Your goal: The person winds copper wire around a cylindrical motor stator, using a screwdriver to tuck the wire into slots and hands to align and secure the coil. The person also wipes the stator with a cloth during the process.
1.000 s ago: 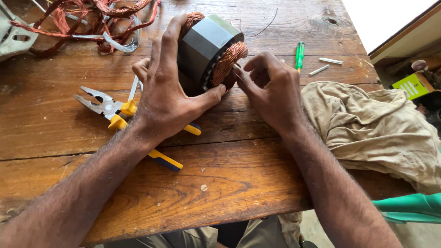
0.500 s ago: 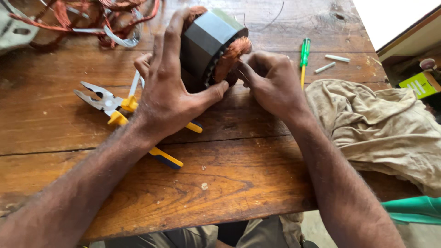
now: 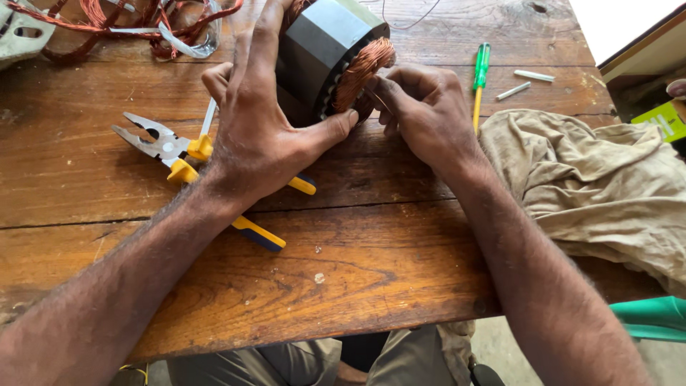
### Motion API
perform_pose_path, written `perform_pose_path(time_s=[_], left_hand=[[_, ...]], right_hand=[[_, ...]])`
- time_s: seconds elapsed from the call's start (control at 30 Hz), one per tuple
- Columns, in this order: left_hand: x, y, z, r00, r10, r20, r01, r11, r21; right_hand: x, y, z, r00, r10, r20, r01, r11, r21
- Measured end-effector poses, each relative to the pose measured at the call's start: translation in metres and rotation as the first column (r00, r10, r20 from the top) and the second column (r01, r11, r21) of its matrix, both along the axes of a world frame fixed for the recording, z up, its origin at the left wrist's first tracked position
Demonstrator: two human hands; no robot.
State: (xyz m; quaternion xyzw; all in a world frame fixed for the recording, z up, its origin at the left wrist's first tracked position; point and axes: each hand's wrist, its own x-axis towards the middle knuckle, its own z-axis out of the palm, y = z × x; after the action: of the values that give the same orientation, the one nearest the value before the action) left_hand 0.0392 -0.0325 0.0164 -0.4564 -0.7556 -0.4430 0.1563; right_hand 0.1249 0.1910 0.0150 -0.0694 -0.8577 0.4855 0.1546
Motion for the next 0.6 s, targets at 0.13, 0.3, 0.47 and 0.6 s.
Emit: perform_pose_path(time_s=[0.13, 0.3, 0.47, 0.6], left_hand=[[-0.003, 0.001, -0.002, 0.999, -0.007, -0.048, 0.008, 1.0, 0.026], [-0.007, 0.002, -0.004, 0.997, -0.066, 0.043, 0.063, 0.996, 0.056], [-0.01, 0.002, -0.006, 0.998, -0.023, 0.052, 0.023, 1.0, -0.018], [-0.011, 0.003, -0.007, 0.997, -0.067, -0.04, 0.069, 0.996, 0.061]], right_hand=[[0.001, -0.002, 0.001, 1.0, -0.012, -0.001, 0.012, 1.0, 0.007], [0.01, -0.007, 0.007, 0.994, -0.085, 0.064, 0.079, 0.993, 0.086], [0.018, -0.01, 0.015, 0.994, -0.068, 0.088, 0.061, 0.995, 0.075], [0.019, -0.011, 0.018, 0.995, -0.036, 0.093, 0.032, 0.999, 0.035]])
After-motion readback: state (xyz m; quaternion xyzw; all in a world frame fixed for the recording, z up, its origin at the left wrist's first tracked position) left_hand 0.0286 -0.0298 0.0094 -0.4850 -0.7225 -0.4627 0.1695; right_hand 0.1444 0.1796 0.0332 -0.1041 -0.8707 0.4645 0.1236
